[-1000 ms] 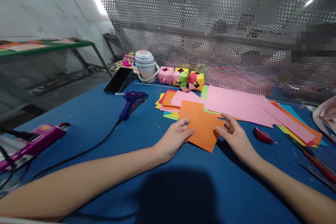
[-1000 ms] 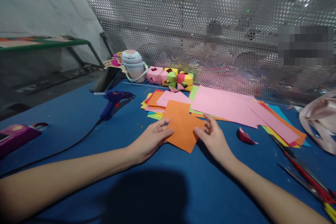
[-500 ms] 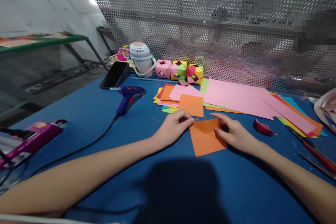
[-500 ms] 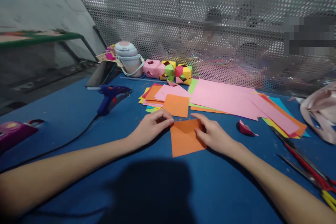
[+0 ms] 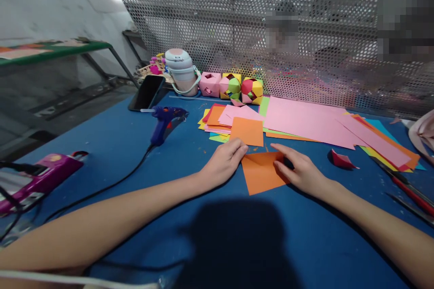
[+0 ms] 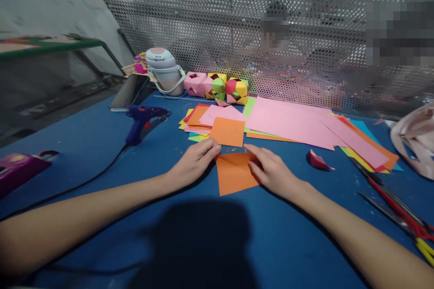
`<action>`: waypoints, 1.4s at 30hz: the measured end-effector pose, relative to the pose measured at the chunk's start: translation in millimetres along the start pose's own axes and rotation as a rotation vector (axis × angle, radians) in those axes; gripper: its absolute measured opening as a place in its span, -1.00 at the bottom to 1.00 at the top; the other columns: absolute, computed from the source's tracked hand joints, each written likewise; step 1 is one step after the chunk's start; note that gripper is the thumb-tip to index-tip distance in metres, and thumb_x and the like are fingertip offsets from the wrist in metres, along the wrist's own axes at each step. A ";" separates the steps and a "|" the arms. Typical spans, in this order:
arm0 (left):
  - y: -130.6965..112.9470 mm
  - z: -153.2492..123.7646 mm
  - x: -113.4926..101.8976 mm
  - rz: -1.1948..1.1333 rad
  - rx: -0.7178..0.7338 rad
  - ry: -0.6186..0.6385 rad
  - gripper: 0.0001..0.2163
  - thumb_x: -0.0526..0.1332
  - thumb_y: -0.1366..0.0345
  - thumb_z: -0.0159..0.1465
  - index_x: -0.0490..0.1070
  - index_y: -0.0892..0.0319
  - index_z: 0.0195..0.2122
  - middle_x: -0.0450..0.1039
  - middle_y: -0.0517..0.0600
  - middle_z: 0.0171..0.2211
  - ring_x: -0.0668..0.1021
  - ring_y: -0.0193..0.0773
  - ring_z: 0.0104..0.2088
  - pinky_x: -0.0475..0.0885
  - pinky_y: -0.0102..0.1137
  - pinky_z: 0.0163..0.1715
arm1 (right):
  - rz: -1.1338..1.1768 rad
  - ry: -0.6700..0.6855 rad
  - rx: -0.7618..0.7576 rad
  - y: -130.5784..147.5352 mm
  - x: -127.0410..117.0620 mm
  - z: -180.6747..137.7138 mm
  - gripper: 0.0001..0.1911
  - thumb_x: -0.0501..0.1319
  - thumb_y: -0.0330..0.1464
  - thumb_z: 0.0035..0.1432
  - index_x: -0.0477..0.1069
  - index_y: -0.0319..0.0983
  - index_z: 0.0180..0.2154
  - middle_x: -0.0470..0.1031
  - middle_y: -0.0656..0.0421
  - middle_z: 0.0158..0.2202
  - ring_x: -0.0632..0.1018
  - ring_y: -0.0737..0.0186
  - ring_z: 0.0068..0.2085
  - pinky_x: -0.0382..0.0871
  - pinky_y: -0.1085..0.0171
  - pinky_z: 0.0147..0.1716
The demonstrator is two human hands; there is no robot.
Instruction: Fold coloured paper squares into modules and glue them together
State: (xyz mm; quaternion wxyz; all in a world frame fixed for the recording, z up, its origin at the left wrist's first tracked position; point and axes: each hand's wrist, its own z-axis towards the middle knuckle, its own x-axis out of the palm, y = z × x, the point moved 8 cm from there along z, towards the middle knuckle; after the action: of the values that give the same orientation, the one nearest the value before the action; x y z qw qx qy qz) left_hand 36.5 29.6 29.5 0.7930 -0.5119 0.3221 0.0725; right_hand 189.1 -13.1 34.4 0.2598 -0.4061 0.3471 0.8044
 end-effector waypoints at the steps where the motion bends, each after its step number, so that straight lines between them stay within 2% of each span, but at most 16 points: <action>1: 0.3 0.1 -1.0 0.000 -0.012 -0.007 -0.74 -0.04 0.27 0.29 0.21 0.19 -0.53 0.20 -0.12 -0.55 0.28 -0.36 -0.49 0.17 -0.46 -0.46 | 0.008 -0.006 0.015 -1.6 0.3 -0.5 -0.56 0.04 -0.43 0.19 0.14 -0.21 0.12 0.44 0.04 -0.05 0.48 0.17 -0.09 0.40 0.12 -0.11; 6: 8.4 1.0 -11.5 -0.062 -0.105 -0.122 -0.71 0.00 0.26 0.26 0.17 0.19 -0.62 0.15 -0.13 -0.60 0.26 -0.38 -0.53 0.15 -0.46 -0.50 | 0.020 0.006 0.050 -3.9 3.6 -2.0 -0.57 0.04 -0.42 0.18 0.17 -0.22 0.11 0.43 0.04 -0.03 0.48 0.16 -0.06 0.39 0.12 -0.07; 9: 10.1 1.8 -13.5 -0.176 -0.078 -0.168 -0.86 0.09 0.28 0.21 0.24 0.20 -0.46 0.25 -0.10 -0.48 0.32 -0.38 -0.47 0.23 -0.48 -0.45 | 0.027 0.011 0.065 -3.8 4.5 -1.4 -0.57 0.04 -0.42 0.18 0.17 -0.22 0.10 0.44 0.05 -0.04 0.49 0.16 -0.07 0.41 0.12 -0.09; 10: 9.9 2.1 -11.7 -0.221 -0.064 -0.154 -0.91 0.10 0.29 0.21 0.27 0.20 -0.36 0.29 -0.08 -0.40 0.36 -0.37 -0.44 0.27 -0.47 -0.41 | 0.028 0.004 0.067 -3.7 4.0 -1.1 -0.58 0.04 -0.42 0.18 0.18 -0.22 0.10 0.45 0.05 -0.05 0.49 0.16 -0.08 0.41 0.12 -0.10; 13: 4.1 2.1 -3.4 -0.209 0.002 -0.063 -0.81 0.10 0.29 0.21 0.29 0.18 -0.15 0.34 0.00 -0.25 0.41 -0.33 -0.35 0.33 -0.43 -0.32 | 0.024 -0.035 0.050 -2.2 0.9 -0.6 -0.59 0.05 -0.42 0.18 0.20 -0.21 0.09 0.46 0.05 -0.06 0.49 0.15 -0.08 0.42 0.11 -0.11; 17: -8.6 -0.4 8.0 0.020 0.156 0.051 -0.86 0.08 0.41 0.19 0.40 0.20 -0.26 0.39 0.01 -0.35 0.41 -0.29 -0.33 0.32 -0.39 -0.29 | 0.030 -0.086 0.035 -1.6 -2.7 -1.8 -0.62 0.06 -0.41 0.18 0.23 -0.20 0.06 0.48 0.06 -0.10 0.51 0.17 -0.14 0.44 0.12 -0.14; 19: -6.6 -0.6 10.5 0.084 0.150 0.062 -0.84 0.06 0.47 0.17 0.41 0.21 -0.33 0.39 0.00 -0.42 0.42 -0.28 -0.36 0.31 -0.38 -0.31 | 0.045 -0.079 0.056 -3.8 -0.9 -2.9 -0.61 0.10 -0.39 0.16 0.23 -0.19 0.05 0.47 0.07 -0.10 0.51 0.17 -0.15 0.44 0.12 -0.15; 22: 2.1 0.2 10.8 0.138 0.084 0.048 -0.86 0.08 0.49 0.12 0.41 0.19 -0.39 0.39 -0.04 -0.47 0.41 -0.29 -0.40 0.30 -0.39 -0.35 | 0.058 -0.041 0.078 -6.3 5.4 -4.6 -0.53 0.15 -0.38 0.11 0.19 -0.18 0.08 0.42 0.06 -0.03 0.48 0.11 -0.06 0.41 0.07 -0.09; 28: 6.5 0.6 12.5 0.202 0.107 0.052 -0.87 0.07 0.51 0.11 0.37 0.20 -0.42 0.38 -0.01 -0.42 0.40 -0.25 -0.34 0.30 -0.36 -0.32 | 0.071 0.014 0.085 -3.0 12.1 -3.1 -0.50 0.09 -0.48 0.09 0.16 -0.19 0.10 0.40 0.06 -0.02 0.46 0.13 -0.07 0.40 0.06 -0.10; 32: -2.7 0.9 14.8 0.212 0.198 0.089 -0.82 0.05 0.54 0.13 0.38 0.20 -0.36 0.41 0.02 -0.37 0.41 -0.21 -0.28 0.31 -0.32 -0.24 | 0.062 0.041 0.062 2.8 14.6 1.0 -0.47 0.05 -0.54 0.07 0.14 -0.20 0.11 0.43 0.05 -0.08 0.46 0.14 -0.14 0.40 0.07 -0.17; 37: -8.5 0.6 20.6 0.154 0.276 0.223 -0.71 0.01 0.59 0.11 0.38 0.18 -0.22 0.46 0.02 -0.29 0.43 -0.23 -0.25 0.31 -0.34 -0.21 | 0.066 0.116 -0.019 10.0 21.0 1.5 -0.38 0.02 -0.61 0.01 0.07 -0.19 0.13 0.49 0.11 -0.17 0.44 0.14 -0.18 0.34 0.06 -0.17; 42: -7.8 -0.8 23.8 0.122 0.381 0.331 -0.74 0.01 0.49 0.21 0.38 0.17 -0.14 0.46 0.06 -0.28 0.42 -0.23 -0.27 0.29 -0.35 -0.21 | -0.028 0.137 -0.063 12.2 21.5 2.1 -0.43 0.02 -0.59 0.05 0.10 -0.22 0.12 0.46 0.06 -0.18 0.42 0.12 -0.19 0.33 0.09 -0.22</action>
State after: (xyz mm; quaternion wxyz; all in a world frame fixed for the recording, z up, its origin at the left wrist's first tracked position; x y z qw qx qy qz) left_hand 58.2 20.2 21.3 0.8058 -0.3378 0.4856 -0.0265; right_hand 168.1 -16.2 21.6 0.2341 -0.4729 0.3329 0.7815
